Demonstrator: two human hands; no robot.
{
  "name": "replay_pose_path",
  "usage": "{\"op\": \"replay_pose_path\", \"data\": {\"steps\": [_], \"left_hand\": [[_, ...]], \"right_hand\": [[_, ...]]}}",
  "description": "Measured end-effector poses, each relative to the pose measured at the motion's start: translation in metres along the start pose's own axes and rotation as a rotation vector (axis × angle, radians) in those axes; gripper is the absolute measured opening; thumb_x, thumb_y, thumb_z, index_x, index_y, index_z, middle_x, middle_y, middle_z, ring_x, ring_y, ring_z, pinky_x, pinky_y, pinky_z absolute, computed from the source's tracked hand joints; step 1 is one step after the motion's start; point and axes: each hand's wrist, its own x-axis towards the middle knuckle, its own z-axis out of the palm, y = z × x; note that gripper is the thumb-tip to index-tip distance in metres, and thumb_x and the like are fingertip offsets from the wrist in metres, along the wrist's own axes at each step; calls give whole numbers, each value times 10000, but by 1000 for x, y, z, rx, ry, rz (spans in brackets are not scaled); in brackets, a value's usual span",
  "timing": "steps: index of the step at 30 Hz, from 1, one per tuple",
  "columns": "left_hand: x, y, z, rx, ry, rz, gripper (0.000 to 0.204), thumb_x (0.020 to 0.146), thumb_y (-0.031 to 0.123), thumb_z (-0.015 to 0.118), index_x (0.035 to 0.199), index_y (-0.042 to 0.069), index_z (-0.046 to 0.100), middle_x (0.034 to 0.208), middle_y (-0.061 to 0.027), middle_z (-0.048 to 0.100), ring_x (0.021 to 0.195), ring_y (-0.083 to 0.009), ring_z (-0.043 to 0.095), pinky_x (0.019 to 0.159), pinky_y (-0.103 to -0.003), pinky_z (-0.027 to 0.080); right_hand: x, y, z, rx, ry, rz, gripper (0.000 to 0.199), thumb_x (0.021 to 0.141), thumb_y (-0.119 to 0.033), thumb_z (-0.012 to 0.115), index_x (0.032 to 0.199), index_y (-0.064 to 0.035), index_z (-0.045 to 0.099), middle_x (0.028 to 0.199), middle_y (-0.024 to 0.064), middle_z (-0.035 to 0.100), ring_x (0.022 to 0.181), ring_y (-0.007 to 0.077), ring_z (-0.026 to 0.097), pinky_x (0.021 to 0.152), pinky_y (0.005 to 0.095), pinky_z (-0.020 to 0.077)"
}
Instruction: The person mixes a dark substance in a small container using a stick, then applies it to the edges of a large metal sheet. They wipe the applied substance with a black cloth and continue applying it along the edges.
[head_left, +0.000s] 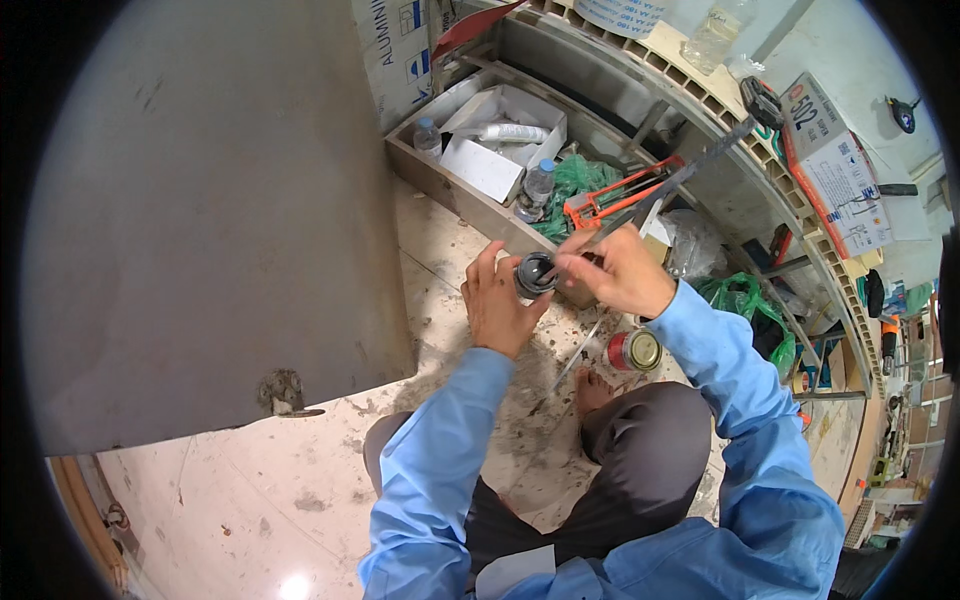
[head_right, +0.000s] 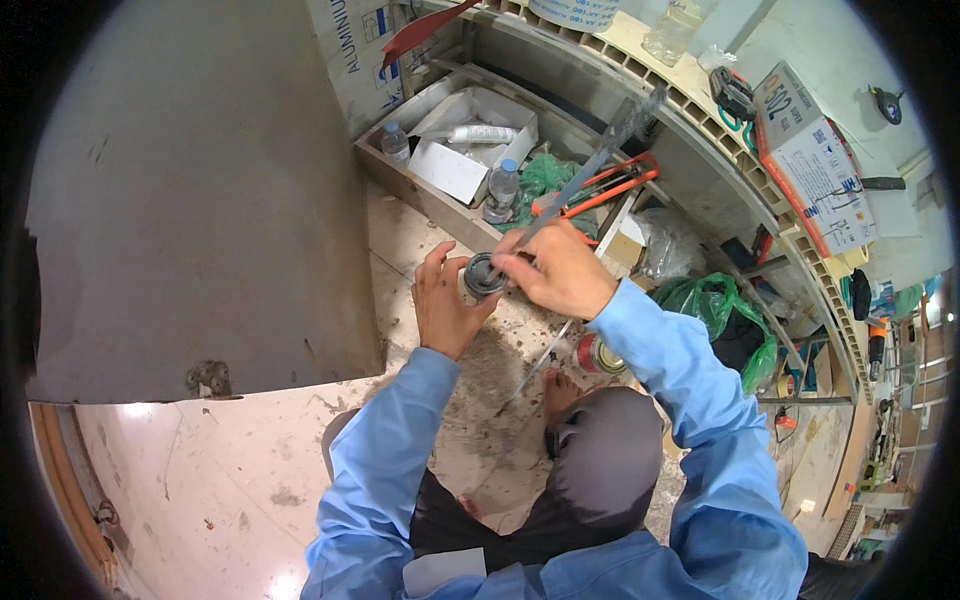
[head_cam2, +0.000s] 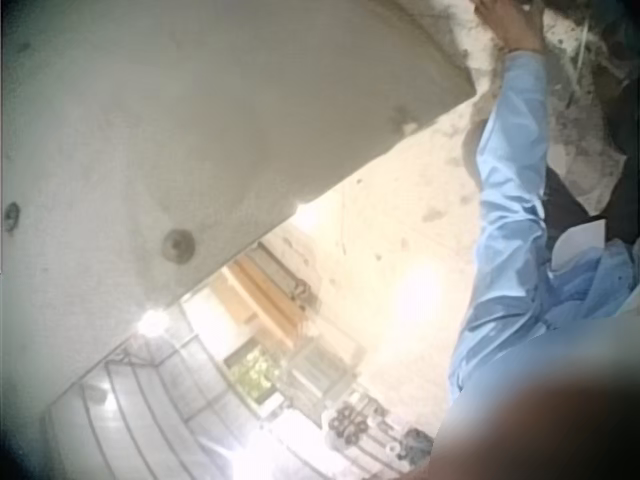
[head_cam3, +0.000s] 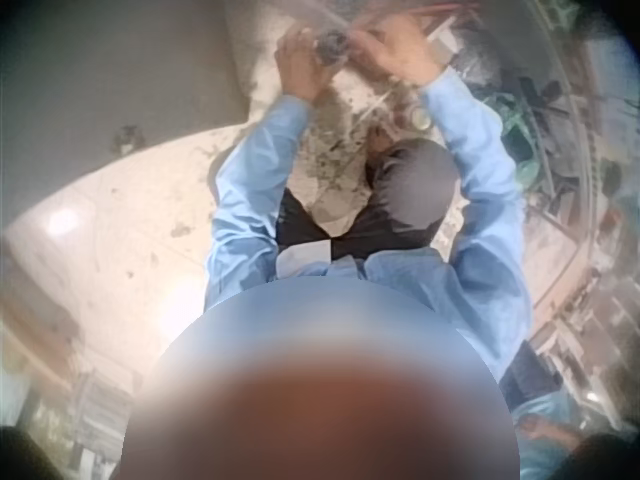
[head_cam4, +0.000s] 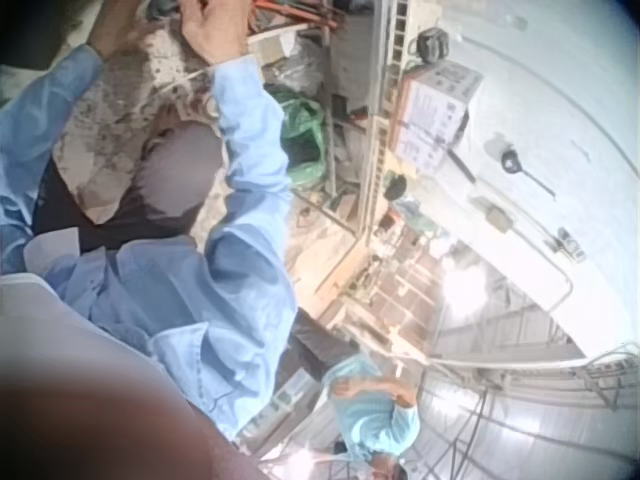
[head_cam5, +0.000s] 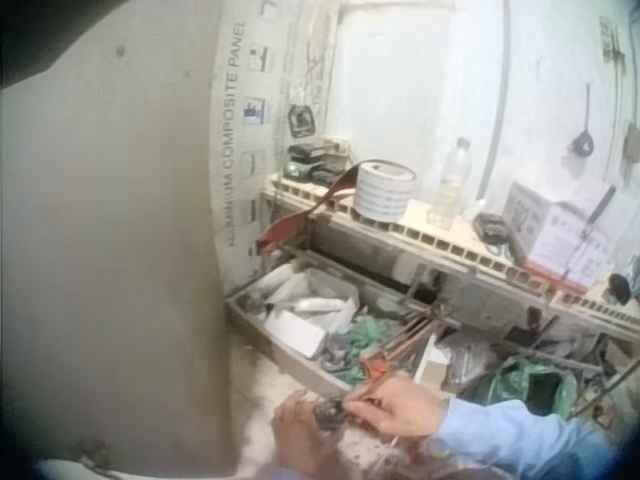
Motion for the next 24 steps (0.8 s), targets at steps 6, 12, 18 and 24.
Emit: {"op": "replay_pose_path", "data": {"steps": [6,12,18,24], "left_hand": [[1,1,1,25,74,53,611,693,257,946,1198,116,632,1492,-90,490,1336,-353,474,1118,-497,393],[0,-1,3,-1,30,38,655,693,257,938,1246,122,613,1524,-84,437,1386,-340,416,1130,-509,363],[-1,1,3,24,51,55,625,684,262,947,1198,121,622,1488,-90,484,1325,-357,481,1115,-499,396],[-1,4,1,25,53,38,609,689,265,946,1185,120,624,1496,-89,477,1334,-348,471,1120,-496,391]], "right_hand": [[-2,5,0,18,91,14,140,942,-108,689,952,15,756,823,175,726,792,371,682,725,431,531],[-2,10,-1,75,67,-72,124,980,-88,685,956,23,736,746,96,715,678,185,723,613,337,552],[-2,4,-3,52,108,72,132,950,-111,698,957,8,754,747,161,711,711,312,708,680,395,546],[-1,3,-5,-192,231,-21,117,954,-115,707,964,-17,770,737,115,735,761,292,729,684,393,536]]}}
